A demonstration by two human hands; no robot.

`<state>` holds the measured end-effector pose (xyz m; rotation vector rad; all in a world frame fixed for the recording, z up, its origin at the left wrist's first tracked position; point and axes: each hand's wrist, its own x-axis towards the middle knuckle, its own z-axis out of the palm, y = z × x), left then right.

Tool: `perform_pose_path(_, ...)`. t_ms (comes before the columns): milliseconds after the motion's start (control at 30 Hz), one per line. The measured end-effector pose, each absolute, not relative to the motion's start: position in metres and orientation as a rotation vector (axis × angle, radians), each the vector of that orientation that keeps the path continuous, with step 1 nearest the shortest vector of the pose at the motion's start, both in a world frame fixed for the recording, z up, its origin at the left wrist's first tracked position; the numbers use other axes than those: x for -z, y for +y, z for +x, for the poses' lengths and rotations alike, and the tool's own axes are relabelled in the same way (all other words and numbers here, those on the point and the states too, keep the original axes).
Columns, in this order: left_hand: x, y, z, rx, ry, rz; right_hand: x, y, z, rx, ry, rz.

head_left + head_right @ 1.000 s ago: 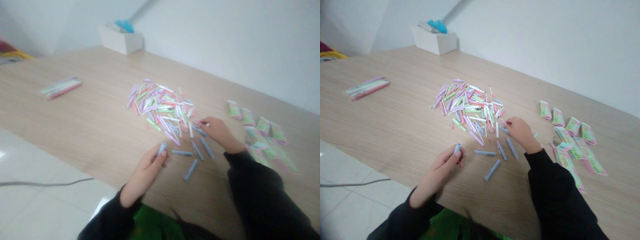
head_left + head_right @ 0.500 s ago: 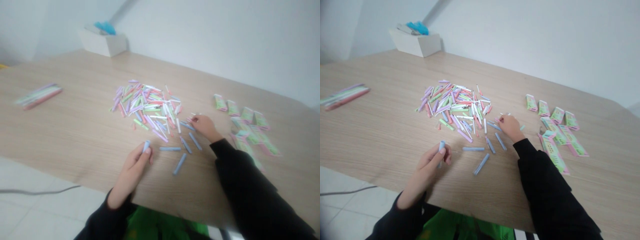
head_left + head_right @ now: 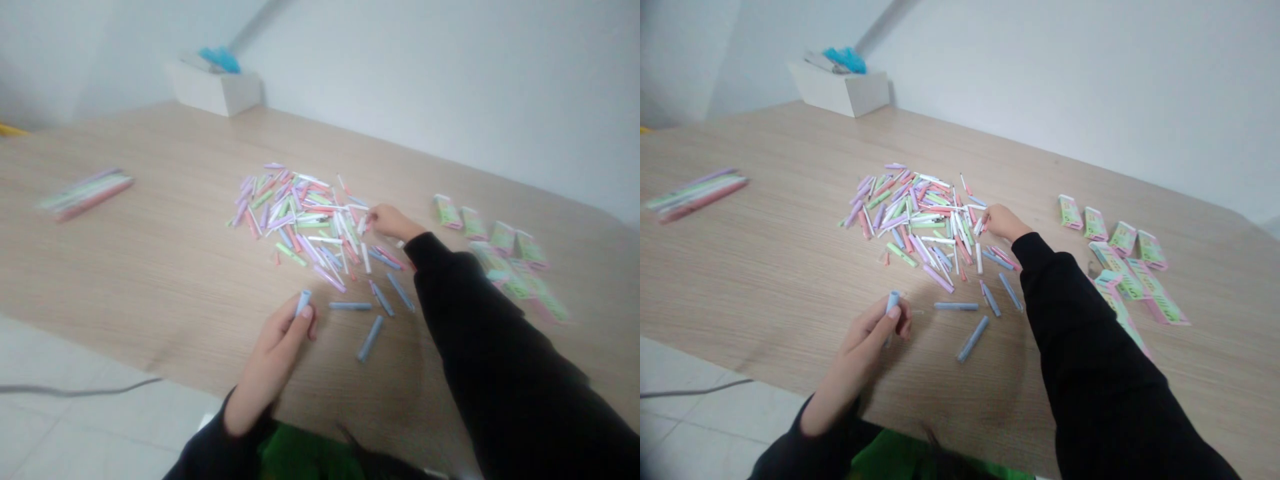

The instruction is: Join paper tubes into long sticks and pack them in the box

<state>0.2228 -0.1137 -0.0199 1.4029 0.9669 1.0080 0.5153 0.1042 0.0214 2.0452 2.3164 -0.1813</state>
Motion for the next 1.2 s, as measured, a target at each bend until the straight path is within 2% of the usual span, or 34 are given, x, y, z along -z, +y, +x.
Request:
perform_pose_path(567,0.015,-0.117,0.221,-1.004,1.08,1.377,-0.018,0.106,0.547,0.277,2.447,1.789)
perform_pose_path(933,0.02,-0.118,0.221,-1.108,1.145,1.325,-0.001,0.109,0.549,0.166,2.522,1.744)
perform_pose_path(1067,0.019,-0.115,0.224,-1.093,1.098,1.388,-0.015,0.099,0.547,0.137,2.541,1.891)
perform_pose_path(1200,0.011,-0.114,0.232,-1.011,0.995,1.473,-0.051,0.054,0.529,0.199,2.652,2.104)
